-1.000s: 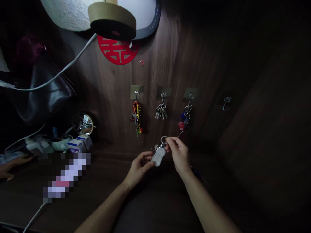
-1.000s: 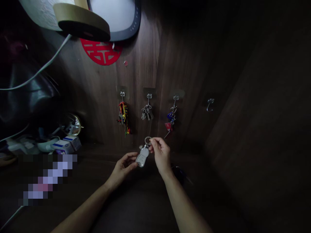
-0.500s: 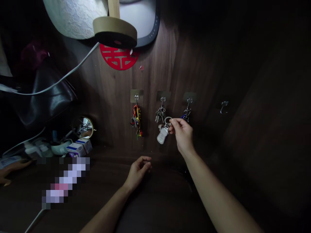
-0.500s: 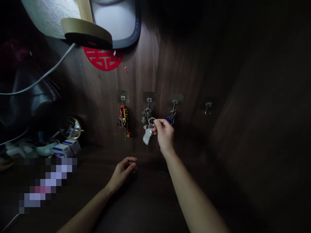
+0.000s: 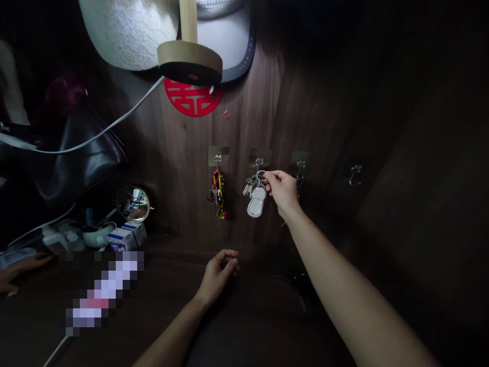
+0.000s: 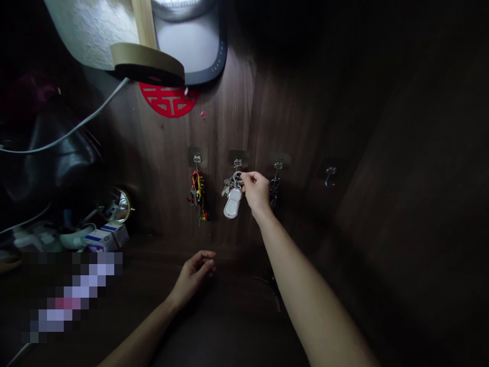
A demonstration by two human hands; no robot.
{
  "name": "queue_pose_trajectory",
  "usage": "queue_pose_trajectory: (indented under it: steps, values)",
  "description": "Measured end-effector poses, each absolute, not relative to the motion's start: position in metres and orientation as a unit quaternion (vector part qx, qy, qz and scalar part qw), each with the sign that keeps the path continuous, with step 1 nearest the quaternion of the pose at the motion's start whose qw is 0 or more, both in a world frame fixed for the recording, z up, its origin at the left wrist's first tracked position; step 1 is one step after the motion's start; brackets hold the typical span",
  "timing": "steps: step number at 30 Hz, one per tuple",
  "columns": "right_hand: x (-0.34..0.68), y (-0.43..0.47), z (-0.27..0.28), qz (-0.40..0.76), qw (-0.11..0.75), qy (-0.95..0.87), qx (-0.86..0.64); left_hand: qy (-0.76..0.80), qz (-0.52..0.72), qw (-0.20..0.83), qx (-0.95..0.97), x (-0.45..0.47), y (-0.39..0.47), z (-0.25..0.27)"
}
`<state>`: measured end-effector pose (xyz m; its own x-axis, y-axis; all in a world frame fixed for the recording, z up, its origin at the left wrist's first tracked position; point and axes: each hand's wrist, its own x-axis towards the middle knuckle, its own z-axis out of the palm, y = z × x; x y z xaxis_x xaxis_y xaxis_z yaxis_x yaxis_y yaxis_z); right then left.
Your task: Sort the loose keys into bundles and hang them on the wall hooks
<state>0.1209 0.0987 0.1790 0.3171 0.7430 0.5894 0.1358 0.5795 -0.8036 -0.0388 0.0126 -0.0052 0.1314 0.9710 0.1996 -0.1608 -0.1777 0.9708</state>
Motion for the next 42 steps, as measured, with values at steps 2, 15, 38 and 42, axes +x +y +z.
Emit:
queue_pose_trajectory:
  steps: [2,15,38,42]
  values:
    - [0.12,0.104,0.178,0.215,0.699,-0.544,-0.412,0.37,0.545,0.519,0.545,-0.039,0.014,-0.007]
    - [0.117,0.107,0.175,0.187,0.684,-0.537,-0.457,0.377,0.545,0.522,0.538,-0.04,0.013,-0.005]
    - [0.132,0.057,0.112,0.272,0.664,-0.525,-0.458,0.385,0.539,0.502,0.556,-0.044,0.015,-0.011]
    - [0.135,0.044,0.089,0.296,0.649,-0.522,-0.467,0.396,0.532,0.497,0.56,-0.044,0.014,-0.01]
